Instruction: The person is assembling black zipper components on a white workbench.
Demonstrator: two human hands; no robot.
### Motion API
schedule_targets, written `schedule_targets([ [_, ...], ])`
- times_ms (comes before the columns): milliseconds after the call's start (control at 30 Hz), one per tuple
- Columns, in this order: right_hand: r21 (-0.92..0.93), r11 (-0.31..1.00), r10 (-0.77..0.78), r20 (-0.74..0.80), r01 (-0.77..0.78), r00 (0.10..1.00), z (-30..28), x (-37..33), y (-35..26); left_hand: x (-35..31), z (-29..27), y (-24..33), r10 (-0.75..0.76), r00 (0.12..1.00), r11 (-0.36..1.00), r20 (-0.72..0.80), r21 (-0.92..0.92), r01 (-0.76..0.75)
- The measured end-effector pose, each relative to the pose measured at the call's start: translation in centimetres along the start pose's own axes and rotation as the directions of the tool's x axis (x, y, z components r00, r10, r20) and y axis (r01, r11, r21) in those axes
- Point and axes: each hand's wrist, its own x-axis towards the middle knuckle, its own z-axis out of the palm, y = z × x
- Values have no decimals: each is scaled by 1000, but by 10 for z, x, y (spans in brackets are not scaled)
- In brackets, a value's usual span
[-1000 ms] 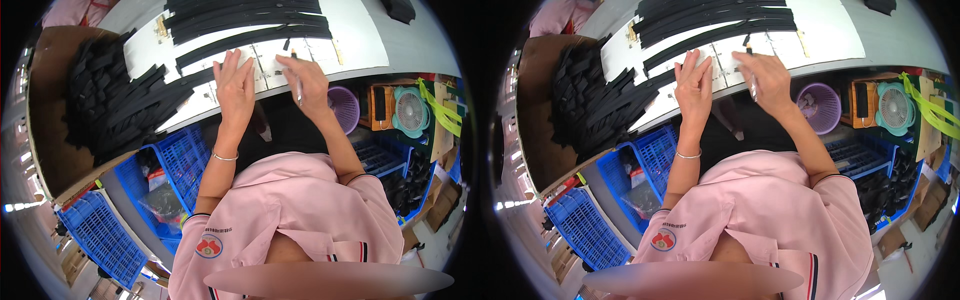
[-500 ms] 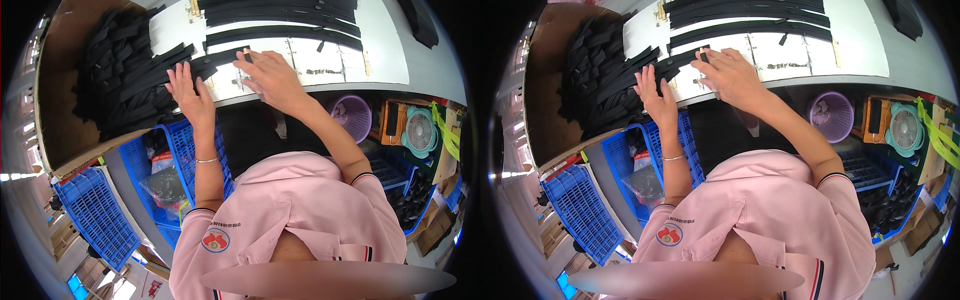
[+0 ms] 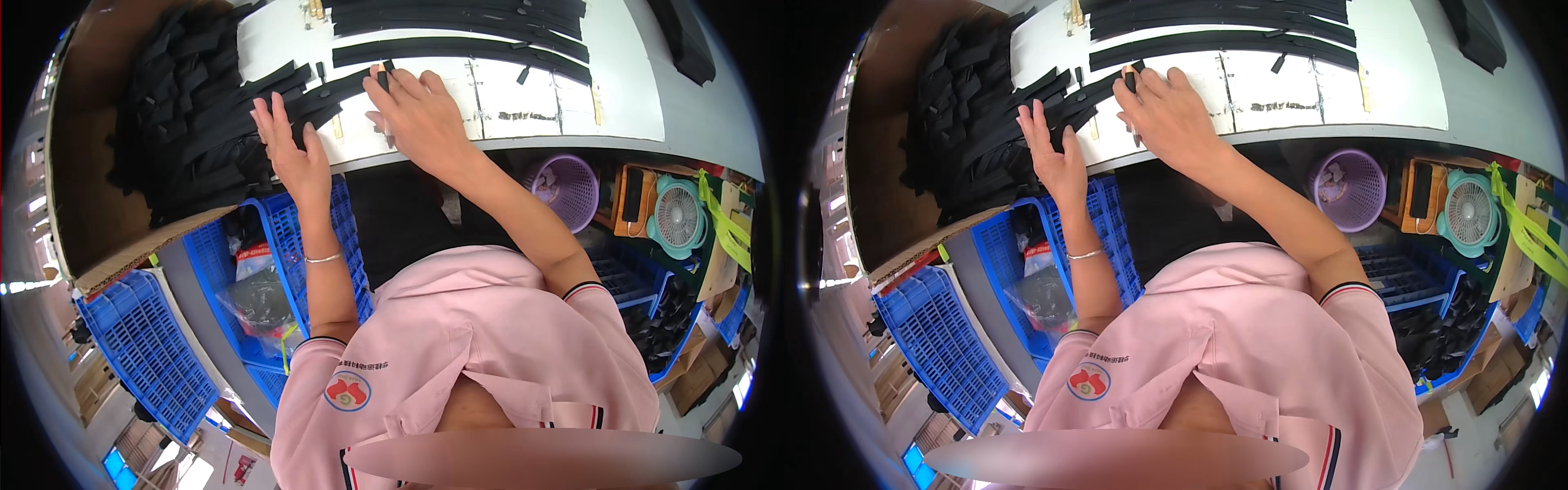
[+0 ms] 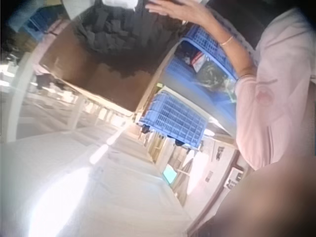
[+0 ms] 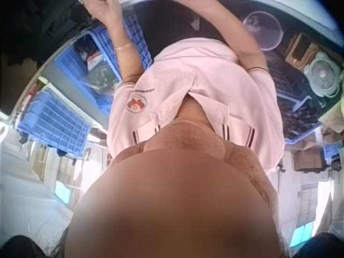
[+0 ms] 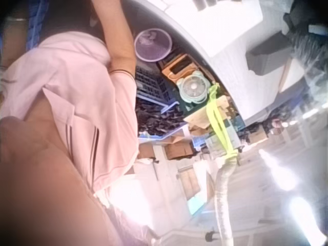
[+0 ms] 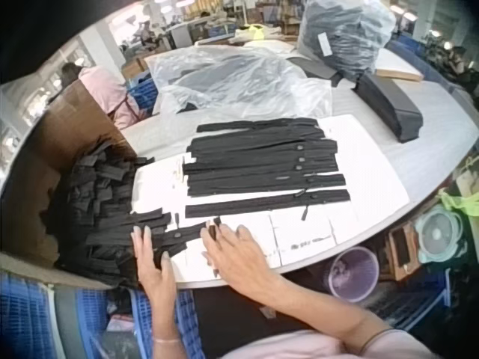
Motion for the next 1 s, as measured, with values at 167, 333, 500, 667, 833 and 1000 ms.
schedule_targets([
  [167, 33, 999, 32, -7, -32, 999, -5, -1, 2, 1, -4, -6, -42, 999, 998, 15, -40, 43],
  [333, -2, 999, 39, -4, -39, 999, -35, -28, 26, 9, -4, -29, 1, 997, 999, -79, 52, 3],
  [500, -61, 994, 91, -69, -95, 993, -66, -69, 56, 9, -1, -38, 100, 990, 992, -102, 82, -91],
  [667, -85, 976, 192, -91, -199, 977, -94, -105, 92, 1, -4, -47, 144, 986, 975, -89, 183, -126],
  [833, -158, 945, 272, -102, -285, 957, -116, -126, 125, 2, 1, -40, 154, 980, 985, -126, 97, -143],
  [1000, -160, 935, 301, -108, -315, 948, -135, -136, 148, -18, -2, 0, 149, 989, 985, -19, 85, -147],
])
